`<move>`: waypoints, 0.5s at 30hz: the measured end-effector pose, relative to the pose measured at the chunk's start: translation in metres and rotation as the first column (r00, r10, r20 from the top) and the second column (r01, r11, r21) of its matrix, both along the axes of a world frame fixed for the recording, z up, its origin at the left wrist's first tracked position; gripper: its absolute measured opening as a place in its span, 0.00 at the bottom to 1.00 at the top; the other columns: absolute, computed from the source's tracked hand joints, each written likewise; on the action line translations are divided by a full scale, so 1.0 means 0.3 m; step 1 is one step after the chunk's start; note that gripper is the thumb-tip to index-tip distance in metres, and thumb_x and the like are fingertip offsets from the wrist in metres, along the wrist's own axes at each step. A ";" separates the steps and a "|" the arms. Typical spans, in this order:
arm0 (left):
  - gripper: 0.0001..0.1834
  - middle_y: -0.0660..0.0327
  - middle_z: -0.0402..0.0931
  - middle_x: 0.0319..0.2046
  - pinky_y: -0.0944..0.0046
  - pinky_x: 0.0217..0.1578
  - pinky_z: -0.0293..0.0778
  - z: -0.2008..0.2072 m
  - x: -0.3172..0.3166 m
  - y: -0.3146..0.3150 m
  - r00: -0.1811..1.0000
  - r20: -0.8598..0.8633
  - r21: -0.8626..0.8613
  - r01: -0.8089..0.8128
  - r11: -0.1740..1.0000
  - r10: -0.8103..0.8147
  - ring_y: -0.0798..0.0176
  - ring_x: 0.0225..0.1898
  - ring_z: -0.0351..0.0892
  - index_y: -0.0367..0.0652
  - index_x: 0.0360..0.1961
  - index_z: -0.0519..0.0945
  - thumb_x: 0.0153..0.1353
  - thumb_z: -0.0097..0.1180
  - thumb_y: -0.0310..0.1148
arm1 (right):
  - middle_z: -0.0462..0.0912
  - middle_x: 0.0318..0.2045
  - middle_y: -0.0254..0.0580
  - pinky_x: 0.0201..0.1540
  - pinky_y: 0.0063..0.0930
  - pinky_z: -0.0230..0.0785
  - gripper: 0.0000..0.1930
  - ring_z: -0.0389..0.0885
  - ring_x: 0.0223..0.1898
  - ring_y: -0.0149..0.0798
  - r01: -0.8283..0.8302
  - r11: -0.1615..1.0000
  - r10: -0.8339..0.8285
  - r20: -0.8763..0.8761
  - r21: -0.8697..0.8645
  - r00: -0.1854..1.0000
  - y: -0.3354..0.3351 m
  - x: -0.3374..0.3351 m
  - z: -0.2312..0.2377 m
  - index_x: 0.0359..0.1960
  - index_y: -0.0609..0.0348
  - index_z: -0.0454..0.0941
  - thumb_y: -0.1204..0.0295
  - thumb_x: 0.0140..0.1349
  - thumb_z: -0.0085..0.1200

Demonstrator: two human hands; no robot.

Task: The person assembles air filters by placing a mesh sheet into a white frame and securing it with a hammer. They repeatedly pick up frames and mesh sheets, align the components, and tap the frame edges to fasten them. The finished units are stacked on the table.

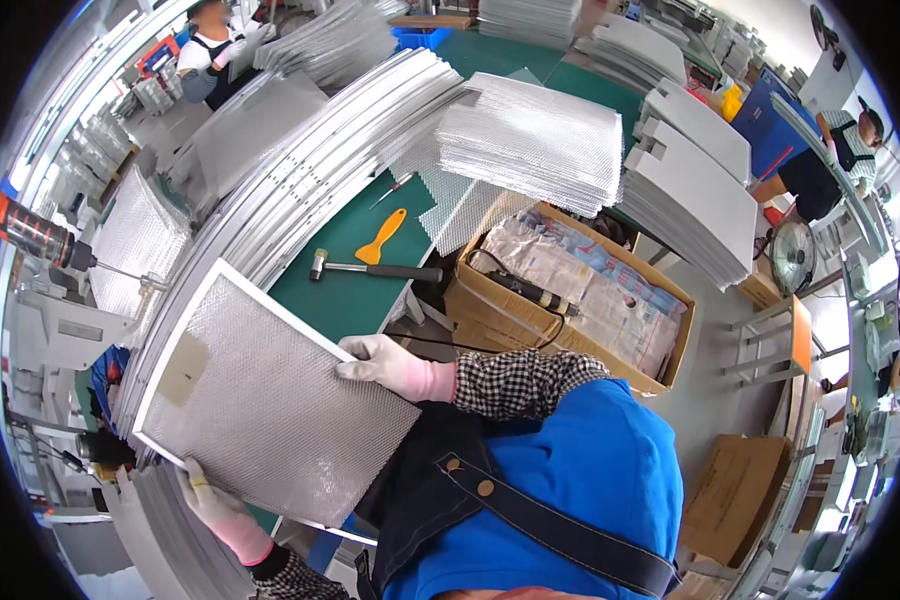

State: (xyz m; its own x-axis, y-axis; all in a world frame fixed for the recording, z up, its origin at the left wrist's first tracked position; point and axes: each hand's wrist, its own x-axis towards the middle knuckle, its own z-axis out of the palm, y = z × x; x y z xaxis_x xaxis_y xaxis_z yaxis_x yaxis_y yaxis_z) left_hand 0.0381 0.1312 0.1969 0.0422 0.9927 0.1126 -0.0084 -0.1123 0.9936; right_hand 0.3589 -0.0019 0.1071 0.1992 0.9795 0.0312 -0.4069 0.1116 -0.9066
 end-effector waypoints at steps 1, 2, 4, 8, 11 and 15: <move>0.27 0.51 0.73 0.56 0.62 0.62 0.62 -0.024 0.002 -0.027 0.999 -0.011 -0.037 -0.038 0.999 0.037 0.60 0.57 0.70 0.26 0.64 0.69 0.75 0.50 0.40 | 0.77 0.34 0.26 0.43 0.21 0.69 0.11 0.73 0.37 0.22 0.021 1.000 -0.020 0.038 -0.011 0.999 -0.001 0.002 -0.004 0.42 0.62 0.79 0.65 0.69 0.61; 0.27 0.52 0.73 0.56 0.62 0.62 0.62 -0.042 0.016 -0.058 0.997 -0.019 -0.077 -0.078 0.994 0.076 0.59 0.57 0.70 0.26 0.64 0.68 0.75 0.50 0.40 | 0.77 0.33 0.25 0.43 0.21 0.69 0.13 0.73 0.36 0.21 0.051 0.997 -0.052 -0.009 -0.054 0.999 -0.009 0.008 0.022 0.42 0.62 0.80 0.64 0.68 0.62; 0.28 0.52 0.73 0.56 0.62 0.62 0.62 -0.067 0.053 -0.101 0.999 0.032 -0.070 -0.028 0.997 0.031 0.59 0.57 0.70 0.26 0.65 0.68 0.75 0.50 0.39 | 0.78 0.36 0.25 0.43 0.19 0.68 0.13 0.72 0.37 0.21 0.048 0.999 -0.049 -0.047 -0.005 0.998 0.014 0.040 0.004 0.46 0.62 0.79 0.66 0.68 0.61; 0.27 0.52 0.74 0.57 0.61 0.59 0.65 -0.066 0.065 -0.141 0.992 0.123 -0.078 0.047 0.996 -0.038 0.59 0.55 0.72 0.27 0.66 0.67 0.75 0.50 0.38 | 0.78 0.35 0.25 0.45 0.20 0.67 0.10 0.72 0.37 0.21 0.056 0.998 -0.055 -0.145 0.001 0.988 0.007 0.007 0.038 0.43 0.61 0.79 0.67 0.69 0.60; 0.25 0.53 0.75 0.55 0.62 0.57 0.67 -0.059 0.074 -0.159 0.999 0.013 -0.116 0.042 0.992 -0.040 0.60 0.53 0.73 0.28 0.65 0.68 0.75 0.49 0.37 | 0.78 0.35 0.25 0.45 0.19 0.67 0.11 0.72 0.38 0.20 0.041 0.998 -0.048 -0.169 -0.045 0.984 -0.016 0.012 0.037 0.43 0.62 0.79 0.66 0.69 0.60; 0.22 0.56 0.77 0.51 0.65 0.54 0.69 -0.115 0.106 -0.231 0.992 0.001 -0.129 0.126 0.984 -0.127 0.63 0.50 0.74 0.29 0.63 0.69 0.76 0.47 0.34 | 0.79 0.39 0.27 0.50 0.20 0.68 0.15 0.74 0.41 0.21 0.158 0.987 -0.158 -0.021 -0.033 0.987 -0.019 0.076 0.009 0.49 0.63 0.78 0.66 0.68 0.61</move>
State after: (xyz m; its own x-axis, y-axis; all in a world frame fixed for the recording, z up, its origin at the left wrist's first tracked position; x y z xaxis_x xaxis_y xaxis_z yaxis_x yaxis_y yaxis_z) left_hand 0.0698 0.0617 0.1624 0.1687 0.9855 -0.0164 -0.0068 0.0178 0.9998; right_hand 0.3816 -0.0076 0.1098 0.3518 0.9360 -0.0050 -0.4079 0.1485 -0.9009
